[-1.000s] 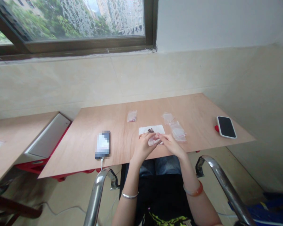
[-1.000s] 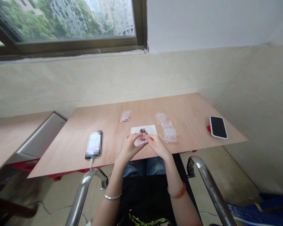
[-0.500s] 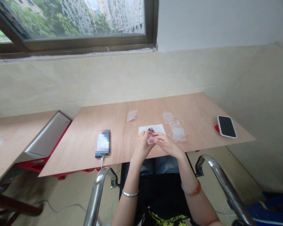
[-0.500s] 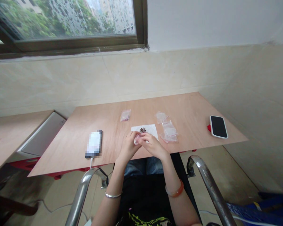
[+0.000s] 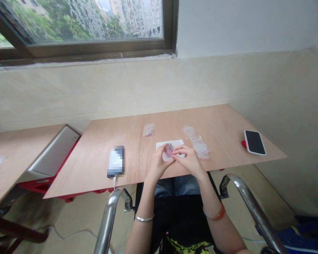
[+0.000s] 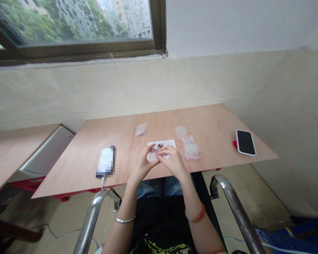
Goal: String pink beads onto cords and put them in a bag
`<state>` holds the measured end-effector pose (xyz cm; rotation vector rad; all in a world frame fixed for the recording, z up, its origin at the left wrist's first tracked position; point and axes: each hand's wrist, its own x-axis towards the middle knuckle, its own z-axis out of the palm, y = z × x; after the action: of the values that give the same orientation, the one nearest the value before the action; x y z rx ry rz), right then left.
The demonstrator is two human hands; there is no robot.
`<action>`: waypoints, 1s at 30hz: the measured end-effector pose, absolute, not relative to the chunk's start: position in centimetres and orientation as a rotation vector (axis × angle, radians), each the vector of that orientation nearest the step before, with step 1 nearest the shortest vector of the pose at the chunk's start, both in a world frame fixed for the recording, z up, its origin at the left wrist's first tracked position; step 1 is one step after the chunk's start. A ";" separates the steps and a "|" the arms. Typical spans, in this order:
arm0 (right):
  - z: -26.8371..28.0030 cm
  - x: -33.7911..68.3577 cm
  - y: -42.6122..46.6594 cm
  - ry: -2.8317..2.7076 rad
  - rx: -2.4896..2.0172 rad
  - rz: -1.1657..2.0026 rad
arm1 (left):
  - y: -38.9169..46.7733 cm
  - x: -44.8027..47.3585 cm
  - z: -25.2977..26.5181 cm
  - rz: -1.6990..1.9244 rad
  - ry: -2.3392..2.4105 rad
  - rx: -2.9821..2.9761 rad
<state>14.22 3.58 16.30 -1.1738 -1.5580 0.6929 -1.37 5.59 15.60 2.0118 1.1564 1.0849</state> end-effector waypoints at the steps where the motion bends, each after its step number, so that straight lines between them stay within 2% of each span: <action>1: 16.5 14.2 3.5 -1.553 -1.155 0.702 | 5.6 -1.3 15.6 1.087 1.156 1.988; 30: 16.9 12.9 3.4 -1.478 -1.175 0.830 | 5.9 -0.9 14.6 1.221 1.272 1.903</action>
<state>12.89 3.45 16.88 -1.1747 -1.4776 0.8301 -0.95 5.88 14.62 1.9030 1.2719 1.2206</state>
